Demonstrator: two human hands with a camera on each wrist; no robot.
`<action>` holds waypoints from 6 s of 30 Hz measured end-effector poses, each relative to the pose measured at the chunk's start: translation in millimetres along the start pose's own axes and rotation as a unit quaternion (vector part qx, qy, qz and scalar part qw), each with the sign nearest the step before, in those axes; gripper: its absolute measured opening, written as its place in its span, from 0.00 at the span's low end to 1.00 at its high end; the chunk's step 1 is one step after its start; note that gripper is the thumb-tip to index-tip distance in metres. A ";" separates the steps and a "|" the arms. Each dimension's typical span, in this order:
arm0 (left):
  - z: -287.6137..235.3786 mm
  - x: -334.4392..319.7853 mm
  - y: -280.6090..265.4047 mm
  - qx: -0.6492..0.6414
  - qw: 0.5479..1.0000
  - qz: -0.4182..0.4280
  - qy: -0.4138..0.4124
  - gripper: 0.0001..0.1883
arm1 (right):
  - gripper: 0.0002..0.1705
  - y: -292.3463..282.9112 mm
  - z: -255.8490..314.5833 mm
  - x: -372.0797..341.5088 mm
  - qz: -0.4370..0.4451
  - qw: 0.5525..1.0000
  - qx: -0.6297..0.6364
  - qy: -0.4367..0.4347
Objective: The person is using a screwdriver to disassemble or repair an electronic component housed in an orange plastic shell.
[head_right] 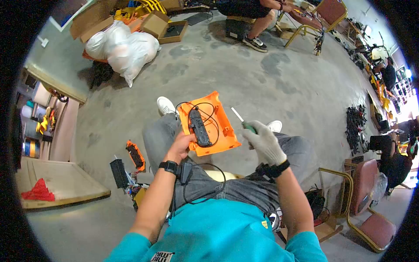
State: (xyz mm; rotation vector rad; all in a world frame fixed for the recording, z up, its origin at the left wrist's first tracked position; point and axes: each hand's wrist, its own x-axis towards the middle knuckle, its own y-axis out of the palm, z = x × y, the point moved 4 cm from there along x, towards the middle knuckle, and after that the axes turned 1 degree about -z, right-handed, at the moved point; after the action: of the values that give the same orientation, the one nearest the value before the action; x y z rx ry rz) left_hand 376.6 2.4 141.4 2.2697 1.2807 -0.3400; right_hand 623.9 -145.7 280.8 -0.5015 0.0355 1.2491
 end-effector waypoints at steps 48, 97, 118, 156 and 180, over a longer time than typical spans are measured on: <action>-0.5 3.8 13.0 -0.027 0.993 0.093 -0.071 0.31 | 0.09 45.8 -65.3 24.3 -0.024 0.925 0.370 0.079; -2.8 7.8 -7.6 -0.137 0.986 -0.063 0.065 0.20 | 0.10 53.3 -58.9 15.1 0.083 0.899 0.420 0.095; -2.2 7.4 4.6 -0.175 0.983 0.053 -0.021 0.19 | 0.11 122.5 -56.6 7.7 0.240 0.955 0.113 0.135; -5.3 -5.1 22.7 0.027 0.998 0.007 0.052 0.33 | 0.07 139.4 -52.8 5.1 0.322 0.904 0.258 0.116; -9.6 -7.7 28.1 -0.034 0.999 0.029 0.015 0.25 | 0.07 132.5 -52.9 4.5 0.317 0.889 0.290 0.159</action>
State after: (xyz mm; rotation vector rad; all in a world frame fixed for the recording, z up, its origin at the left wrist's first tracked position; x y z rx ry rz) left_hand 396.2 -10.0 161.5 2.2572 1.2184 -0.2391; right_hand 517.4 -132.3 186.7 -0.1547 0.8896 1.6864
